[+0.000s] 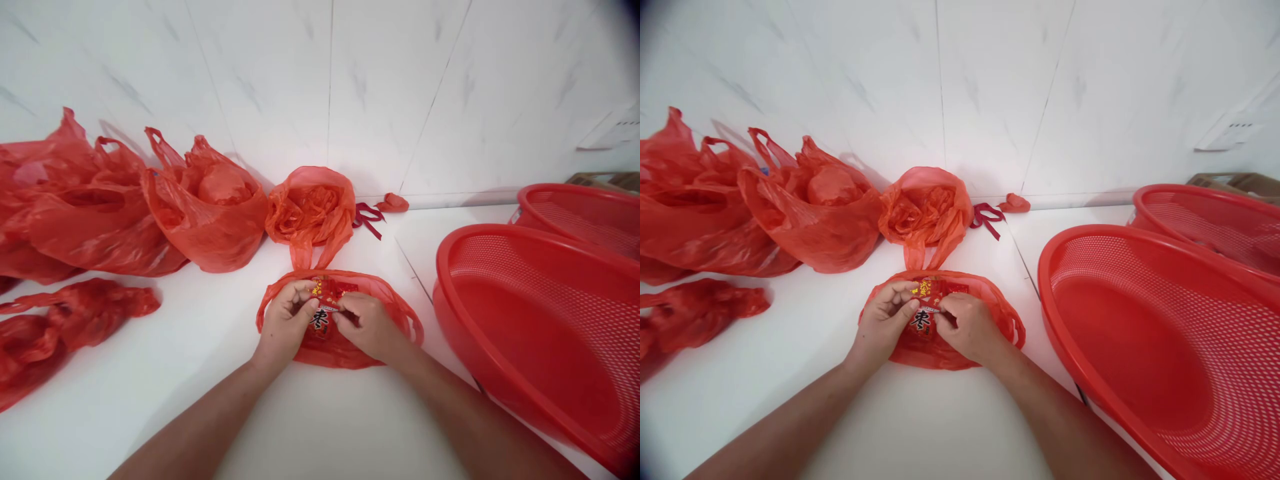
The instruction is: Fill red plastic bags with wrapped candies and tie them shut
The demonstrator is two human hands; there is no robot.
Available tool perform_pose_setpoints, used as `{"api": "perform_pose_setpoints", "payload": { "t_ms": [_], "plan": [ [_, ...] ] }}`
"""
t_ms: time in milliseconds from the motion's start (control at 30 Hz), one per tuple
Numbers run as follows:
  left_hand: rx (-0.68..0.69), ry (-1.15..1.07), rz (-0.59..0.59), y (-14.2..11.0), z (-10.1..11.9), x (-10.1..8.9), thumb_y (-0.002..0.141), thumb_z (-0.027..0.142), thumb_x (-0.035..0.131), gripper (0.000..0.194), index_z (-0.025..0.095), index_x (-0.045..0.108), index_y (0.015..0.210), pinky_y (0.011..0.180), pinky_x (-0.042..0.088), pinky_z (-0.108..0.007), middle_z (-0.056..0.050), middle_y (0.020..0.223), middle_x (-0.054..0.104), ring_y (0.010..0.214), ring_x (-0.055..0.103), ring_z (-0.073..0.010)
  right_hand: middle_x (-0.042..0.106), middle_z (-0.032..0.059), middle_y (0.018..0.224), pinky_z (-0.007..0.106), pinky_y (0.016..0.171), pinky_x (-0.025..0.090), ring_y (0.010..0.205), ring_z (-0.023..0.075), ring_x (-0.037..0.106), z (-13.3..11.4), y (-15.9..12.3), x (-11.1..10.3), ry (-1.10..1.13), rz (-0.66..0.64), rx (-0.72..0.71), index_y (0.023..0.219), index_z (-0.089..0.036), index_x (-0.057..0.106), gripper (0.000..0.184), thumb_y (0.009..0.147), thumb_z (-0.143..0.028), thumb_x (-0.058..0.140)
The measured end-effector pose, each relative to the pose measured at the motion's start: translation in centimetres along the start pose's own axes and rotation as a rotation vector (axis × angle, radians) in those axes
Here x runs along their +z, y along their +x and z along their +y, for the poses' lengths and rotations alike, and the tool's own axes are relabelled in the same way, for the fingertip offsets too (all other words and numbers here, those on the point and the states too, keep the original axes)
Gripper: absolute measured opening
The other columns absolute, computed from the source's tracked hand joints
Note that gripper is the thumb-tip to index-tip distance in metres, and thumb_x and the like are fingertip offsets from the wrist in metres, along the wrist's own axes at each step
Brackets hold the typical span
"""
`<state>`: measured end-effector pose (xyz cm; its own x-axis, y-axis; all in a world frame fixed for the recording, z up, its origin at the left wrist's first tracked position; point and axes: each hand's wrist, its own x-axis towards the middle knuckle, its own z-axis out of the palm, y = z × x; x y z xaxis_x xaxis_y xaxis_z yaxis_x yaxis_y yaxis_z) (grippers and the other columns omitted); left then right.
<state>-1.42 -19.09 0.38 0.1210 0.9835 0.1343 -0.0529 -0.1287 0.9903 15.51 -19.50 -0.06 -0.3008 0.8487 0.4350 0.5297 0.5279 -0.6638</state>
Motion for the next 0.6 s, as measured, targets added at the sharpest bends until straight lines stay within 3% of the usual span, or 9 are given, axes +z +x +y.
{"api": "perform_pose_setpoints", "payload": {
  "t_ms": [167, 400, 600],
  "plan": [
    [-0.02, 0.005, 0.024, 0.19, -0.5, -0.23, 0.079, 0.024, 0.063, 0.02, 0.02, 0.058, 0.098, 0.062, 0.044, -0.022, 0.003, 0.072, 0.059, 0.066, 0.056, -0.0103, 0.039, -0.0046, 0.057, 0.025, 0.054, 0.031, 0.056, 0.0102, 0.038, 0.02, 0.01, 0.03, -0.012, -0.002, 0.013, 0.058, -0.021, 0.027, 0.03, 0.076, -0.012, 0.049],
    [-0.037, 0.019, -0.03, -0.01, 0.22, 0.19, 0.078, 0.023, 0.062, 0.028, 0.019, 0.054, 0.105, 0.066, 0.048, -0.025, 0.0, 0.082, 0.063, 0.073, 0.06, -0.013, 0.042, -0.0046, 0.058, 0.024, 0.053, 0.032, 0.055, 0.0103, 0.04, 0.35, 0.02, 0.11, -0.009, 0.009, 0.04, 0.059, -0.021, 0.033, 0.025, 0.075, -0.011, 0.049],
    [-0.055, 0.059, -0.022, 0.06, 0.18, 0.26, 0.076, 0.022, 0.062, 0.03, 0.019, 0.056, 0.105, 0.065, 0.047, -0.026, 0.001, 0.076, 0.06, 0.07, 0.059, -0.0131, 0.042, -0.0049, 0.057, 0.024, 0.052, 0.031, 0.055, 0.01, 0.039, 0.57, -0.12, 0.17, -0.008, 0.002, 0.047, 0.06, -0.021, 0.033, 0.024, 0.075, -0.01, 0.048]
  ]
}}
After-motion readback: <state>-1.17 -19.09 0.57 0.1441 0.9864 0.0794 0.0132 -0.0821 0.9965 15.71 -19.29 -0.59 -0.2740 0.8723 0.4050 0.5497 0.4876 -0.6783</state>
